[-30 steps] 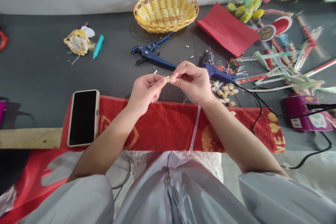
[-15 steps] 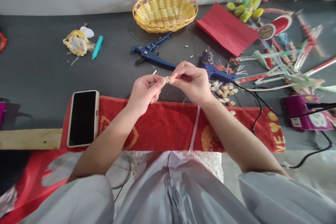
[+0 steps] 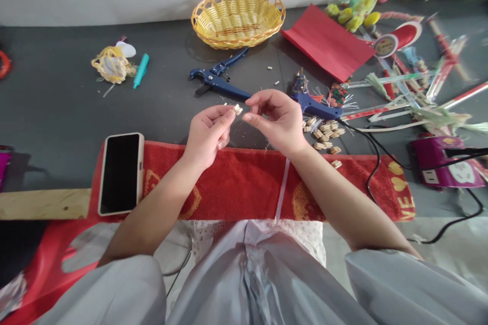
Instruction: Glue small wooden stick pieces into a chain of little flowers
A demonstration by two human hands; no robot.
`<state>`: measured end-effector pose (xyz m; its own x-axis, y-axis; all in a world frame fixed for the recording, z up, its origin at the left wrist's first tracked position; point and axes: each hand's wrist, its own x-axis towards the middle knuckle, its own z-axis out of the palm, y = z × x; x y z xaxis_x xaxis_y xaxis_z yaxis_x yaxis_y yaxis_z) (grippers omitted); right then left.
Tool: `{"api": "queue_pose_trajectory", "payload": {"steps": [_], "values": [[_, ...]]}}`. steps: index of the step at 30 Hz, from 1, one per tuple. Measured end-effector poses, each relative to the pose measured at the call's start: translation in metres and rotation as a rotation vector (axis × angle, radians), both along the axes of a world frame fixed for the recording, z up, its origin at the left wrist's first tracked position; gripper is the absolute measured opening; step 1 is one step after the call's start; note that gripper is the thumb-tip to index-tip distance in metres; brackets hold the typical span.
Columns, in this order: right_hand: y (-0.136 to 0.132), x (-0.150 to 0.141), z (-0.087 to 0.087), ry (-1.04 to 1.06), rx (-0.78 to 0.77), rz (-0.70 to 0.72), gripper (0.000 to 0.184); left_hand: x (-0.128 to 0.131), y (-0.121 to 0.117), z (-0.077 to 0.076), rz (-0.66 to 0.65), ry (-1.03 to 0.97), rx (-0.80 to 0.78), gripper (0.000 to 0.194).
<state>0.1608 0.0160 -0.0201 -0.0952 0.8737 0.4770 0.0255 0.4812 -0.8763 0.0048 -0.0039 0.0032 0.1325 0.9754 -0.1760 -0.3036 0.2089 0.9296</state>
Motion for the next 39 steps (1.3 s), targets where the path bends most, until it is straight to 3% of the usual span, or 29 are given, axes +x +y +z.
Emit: {"api": "queue_pose_trajectory", "payload": {"steps": [10,20,39], "values": [[0.0,0.011,0.006,-0.216,0.227,0.023,0.017,-0.002,-0.001,0.002,-0.061,0.044,-0.01,0.038],[-0.001,0.012,0.006,-0.326,0.457,-0.03,0.011,-0.001,-0.003,0.008,-0.077,0.049,-0.073,0.041],[-0.005,0.011,0.007,-0.26,0.432,-0.074,0.013,0.0,-0.003,0.005,-0.057,0.043,-0.012,0.042]]}}
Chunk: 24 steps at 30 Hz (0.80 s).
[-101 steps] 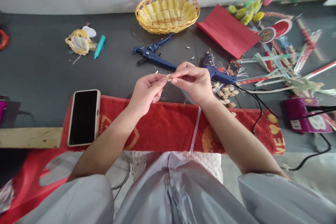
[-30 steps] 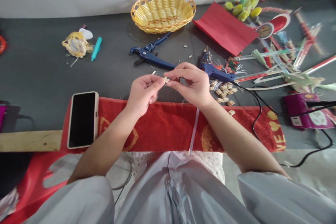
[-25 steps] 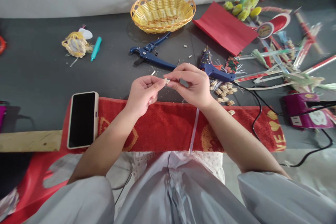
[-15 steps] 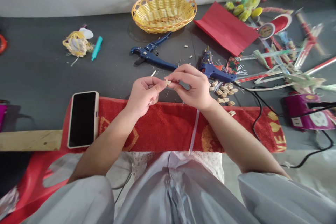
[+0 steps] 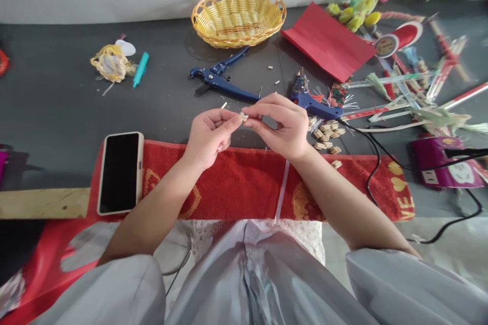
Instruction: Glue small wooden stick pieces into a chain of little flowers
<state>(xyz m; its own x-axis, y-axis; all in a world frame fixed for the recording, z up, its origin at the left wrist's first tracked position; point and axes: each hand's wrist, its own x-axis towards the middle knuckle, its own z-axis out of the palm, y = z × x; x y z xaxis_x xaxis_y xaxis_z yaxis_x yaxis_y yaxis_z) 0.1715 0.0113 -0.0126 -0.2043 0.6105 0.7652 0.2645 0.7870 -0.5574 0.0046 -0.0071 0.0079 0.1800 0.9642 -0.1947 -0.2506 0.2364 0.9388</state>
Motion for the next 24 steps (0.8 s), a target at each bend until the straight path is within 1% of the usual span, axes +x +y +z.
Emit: {"api": "queue_pose_trajectory", "payload": {"steps": [6,8,12,15,18,24], "values": [[-0.0009,0.0021,0.0027,-0.02,-0.065,0.003,0.022,-0.0012,-0.0001,0.0028,-0.017,0.015,-0.027,0.037],[-0.0014,0.002,0.0031,-0.021,-0.063,-0.001,0.024,-0.0014,-0.0003,0.0048,-0.019,0.017,-0.037,0.036],[-0.0015,0.0,0.0015,0.019,0.031,0.009,0.018,-0.0018,-0.0007,0.0076,-0.025,0.017,-0.054,0.035],[-0.0019,-0.0017,0.0001,0.003,0.092,-0.048,0.011,-0.0018,-0.001,0.0069,-0.006,-0.018,-0.064,0.035],[-0.0027,-0.0028,-0.0005,-0.041,0.115,-0.102,0.013,-0.0008,-0.0011,0.0046,0.005,-0.047,-0.089,0.036],[-0.0023,-0.0037,-0.0024,-0.01,0.196,-0.108,0.011,0.0012,-0.0009,0.0024,-0.001,-0.036,-0.094,0.035]]}}
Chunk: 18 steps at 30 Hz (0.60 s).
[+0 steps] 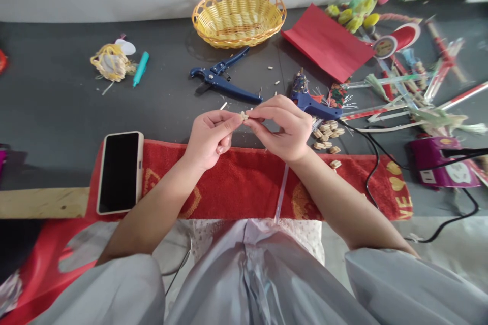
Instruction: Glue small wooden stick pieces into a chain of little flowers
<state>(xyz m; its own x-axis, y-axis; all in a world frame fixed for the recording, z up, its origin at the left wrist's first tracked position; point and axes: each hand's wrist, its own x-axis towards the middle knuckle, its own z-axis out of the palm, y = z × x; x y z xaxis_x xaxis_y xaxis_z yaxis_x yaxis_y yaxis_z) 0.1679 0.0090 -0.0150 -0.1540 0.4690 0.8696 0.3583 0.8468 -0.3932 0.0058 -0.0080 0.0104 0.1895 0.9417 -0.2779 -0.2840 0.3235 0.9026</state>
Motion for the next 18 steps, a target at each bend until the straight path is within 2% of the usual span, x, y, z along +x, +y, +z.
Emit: {"api": "queue_pose_trajectory", "payload": {"steps": [7,12,18], "values": [[-0.001,0.0007,0.0003,-0.02,-0.048,0.034,0.009,-0.0013,-0.0028,-0.0014,-0.014,0.013,0.026,0.038],[-0.0018,-0.0007,0.0017,0.013,0.01,0.029,0.007,0.0001,-0.0035,-0.0005,-0.014,-0.001,0.075,0.038],[-0.0045,0.0007,0.0044,0.003,-0.061,-0.014,0.018,-0.0011,-0.006,-0.0067,0.032,0.083,0.251,0.034]]}}
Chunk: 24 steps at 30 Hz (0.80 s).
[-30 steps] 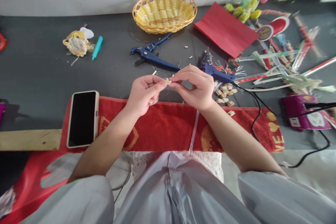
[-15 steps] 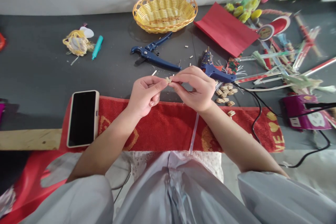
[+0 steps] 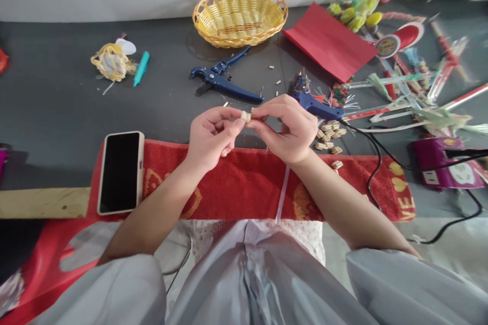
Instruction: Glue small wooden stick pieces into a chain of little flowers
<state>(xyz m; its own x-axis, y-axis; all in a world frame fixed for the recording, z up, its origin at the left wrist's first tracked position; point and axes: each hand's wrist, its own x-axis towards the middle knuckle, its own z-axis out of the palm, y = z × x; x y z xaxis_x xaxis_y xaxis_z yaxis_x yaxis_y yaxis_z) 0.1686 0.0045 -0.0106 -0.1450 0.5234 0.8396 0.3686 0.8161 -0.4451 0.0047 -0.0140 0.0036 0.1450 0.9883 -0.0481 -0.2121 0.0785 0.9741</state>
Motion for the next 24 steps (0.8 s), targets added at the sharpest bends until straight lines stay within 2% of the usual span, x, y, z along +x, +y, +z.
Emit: {"api": "queue_pose_trajectory", "payload": {"steps": [4,10,15,19,24], "values": [[-0.0003,-0.0013,0.0017,0.006,0.02,-0.026,0.013,-0.0027,0.0,-0.0027,-0.007,0.044,0.066,0.033],[0.0017,-0.0015,0.0008,0.027,0.045,0.061,0.007,-0.0031,0.0017,0.0059,-0.093,0.019,-0.058,0.037],[0.0027,0.0022,0.002,0.021,-0.092,0.098,0.012,-0.0055,0.002,0.0028,-0.107,0.021,-0.073,0.039],[0.0042,0.0047,0.0042,0.075,-0.21,0.181,0.015,-0.0081,0.0016,-0.0009,-0.087,0.099,0.011,0.039],[0.005,0.0053,0.0037,0.17,-0.31,0.282,0.019,-0.0077,0.0017,0.0032,0.009,0.204,0.175,0.031]]}}
